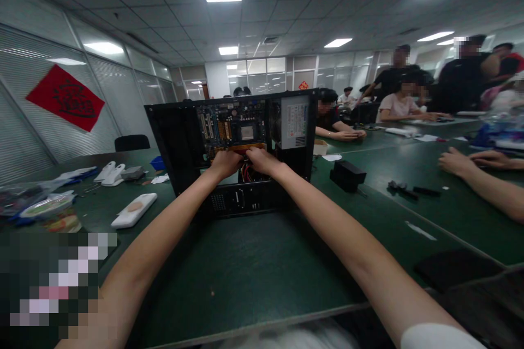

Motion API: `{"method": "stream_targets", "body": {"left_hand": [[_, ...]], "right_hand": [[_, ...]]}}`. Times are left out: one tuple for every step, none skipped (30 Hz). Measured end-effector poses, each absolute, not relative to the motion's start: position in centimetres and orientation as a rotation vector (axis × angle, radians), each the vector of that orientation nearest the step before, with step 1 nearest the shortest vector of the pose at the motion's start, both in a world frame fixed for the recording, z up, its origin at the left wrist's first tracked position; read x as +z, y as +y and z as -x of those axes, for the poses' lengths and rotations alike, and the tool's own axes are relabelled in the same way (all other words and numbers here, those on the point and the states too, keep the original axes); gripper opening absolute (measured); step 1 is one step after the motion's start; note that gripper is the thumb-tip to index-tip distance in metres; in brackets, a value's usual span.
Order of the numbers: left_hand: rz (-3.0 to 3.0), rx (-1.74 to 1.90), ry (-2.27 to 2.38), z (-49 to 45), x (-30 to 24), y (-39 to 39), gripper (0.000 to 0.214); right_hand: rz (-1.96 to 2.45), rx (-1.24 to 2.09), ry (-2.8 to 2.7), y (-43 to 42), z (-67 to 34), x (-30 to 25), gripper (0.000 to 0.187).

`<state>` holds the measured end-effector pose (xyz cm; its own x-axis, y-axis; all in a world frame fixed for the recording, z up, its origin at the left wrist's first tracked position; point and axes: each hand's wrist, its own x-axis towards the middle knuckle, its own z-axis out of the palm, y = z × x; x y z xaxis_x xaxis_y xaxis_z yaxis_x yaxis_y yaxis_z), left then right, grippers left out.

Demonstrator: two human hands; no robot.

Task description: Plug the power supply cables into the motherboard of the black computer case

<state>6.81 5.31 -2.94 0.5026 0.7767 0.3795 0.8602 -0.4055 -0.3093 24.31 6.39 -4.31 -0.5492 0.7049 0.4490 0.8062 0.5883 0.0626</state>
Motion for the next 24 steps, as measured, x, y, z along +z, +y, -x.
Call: {"method": "stream_targets", "body": {"left_hand": [[2.285, -0.242, -1.345, -6.79, -2.92, 5.30, 0.031], [2.285, -0.238, -1.349, -6.79, -2.91, 5.30, 0.031], [2.287, -0.231, -1.353, -6.80, -2.90, 5.30, 0.031], [2.288, -0.222, -1.359, -6.80, -2.90, 5.30, 0.032], [2.286, -0.215, -1.364, -6.81, -2.91, 5.31, 0.032], [2.283, -0.213, -1.364, -6.80, -2.92, 5.32, 0.032], [2.279, -0.216, -1.359, -6.78, -2.94, 5.33, 0.032], [2.275, -0.220, -1.353, -6.75, -2.95, 5.34, 0.033], [2.275, -0.224, -1.346, -6.72, -2.96, 5.35, 0.033], [2.277, -0.231, -1.338, -6.68, -2.97, 5.36, 0.032], [2.281, -0.239, -1.328, -6.65, -2.97, 5.36, 0.032], [2.286, -0.244, -1.322, -6.63, -2.97, 5.34, 0.032], [2.290, -0.243, -1.323, -6.62, -2.97, 5.32, 0.032], [2.293, -0.238, -1.326, -6.63, -2.97, 5.28, 0.033], [2.293, -0.230, -1.332, -6.65, -2.98, 5.22, 0.033], [2.291, -0.219, -1.336, -6.68, -2.98, 5.16, 0.033], [2.287, -0.211, -1.337, -6.72, -2.98, 5.09, 0.033], [2.281, -0.208, -1.335, -6.76, -2.98, 5.01, 0.032], [2.279, -0.205, -1.328, -6.79, -2.98, 4.94, 0.031], [2.282, -0.199, -1.320, -6.82, -2.97, 4.87, 0.031], [2.287, -0.192, -1.314, -6.84, -2.95, 4.81, 0.030], [2.293, -0.186, -1.309, -6.86, -2.93, 4.77, 0.030], [2.297, -0.179, -1.306, -6.86, -2.91, 4.75, 0.030], [2.300, -0.174, -1.303, -6.86, -2.88, 4.75, 0.030]], "right_hand": [[1.201, -0.381, -2.463, 6.54, -24.29, -4.21, 0.027], [1.188, -0.394, -2.481, 6.66, -24.29, -4.14, 0.028], [1.181, -0.408, -2.495, 6.76, -24.30, -4.12, 0.029], [1.179, -0.424, -2.505, 6.82, -24.32, -4.14, 0.030], [1.182, -0.441, -2.512, 6.87, -24.34, -4.19, 0.030], [1.186, -0.459, -2.516, 6.91, -24.35, -4.26, 0.030], [1.191, -0.477, -2.519, 6.93, -24.35, -4.34, 0.030], [1.195, -0.493, -2.520, 6.94, -24.35, -4.41, 0.030], [1.198, -0.507, -2.520, 6.94, -24.34, -4.47, 0.030], [1.199, -0.518, -2.521, 6.93, -24.32, -4.51, 0.030], [1.199, -0.526, -2.522, 6.92, -24.30, -4.53, 0.029], [1.198, -0.532, -2.524, 6.90, -24.28, -4.55, 0.028], [1.197, -0.537, -2.525, 6.88, -24.27, -4.55, 0.027], [1.195, -0.540, -2.526, 6.85, -24.25, -4.55, 0.027], [1.194, -0.543, -2.525, 6.81, -24.25, -4.55, 0.027], [1.195, -0.544, -2.524, 6.77, -24.25, -4.55, 0.027], [1.197, -0.545, -2.523, 6.73, -24.26, -4.56, 0.027], [1.199, -0.544, -2.522, 6.70, -24.28, -4.58, 0.027], [1.202, -0.542, -2.521, 6.67, -24.30, -4.60, 0.028], [1.207, -0.538, -2.521, 6.66, -24.32, -4.61, 0.028], [1.212, -0.535, -2.521, 6.65, -24.33, -4.62, 0.028], [1.216, -0.531, -2.521, 6.65, -24.33, -4.63, 0.027], [1.220, -0.527, -2.520, 6.65, -24.31, -4.62, 0.027], [1.223, -0.524, -2.520, 6.65, -24.29, -4.59, 0.026]]}}
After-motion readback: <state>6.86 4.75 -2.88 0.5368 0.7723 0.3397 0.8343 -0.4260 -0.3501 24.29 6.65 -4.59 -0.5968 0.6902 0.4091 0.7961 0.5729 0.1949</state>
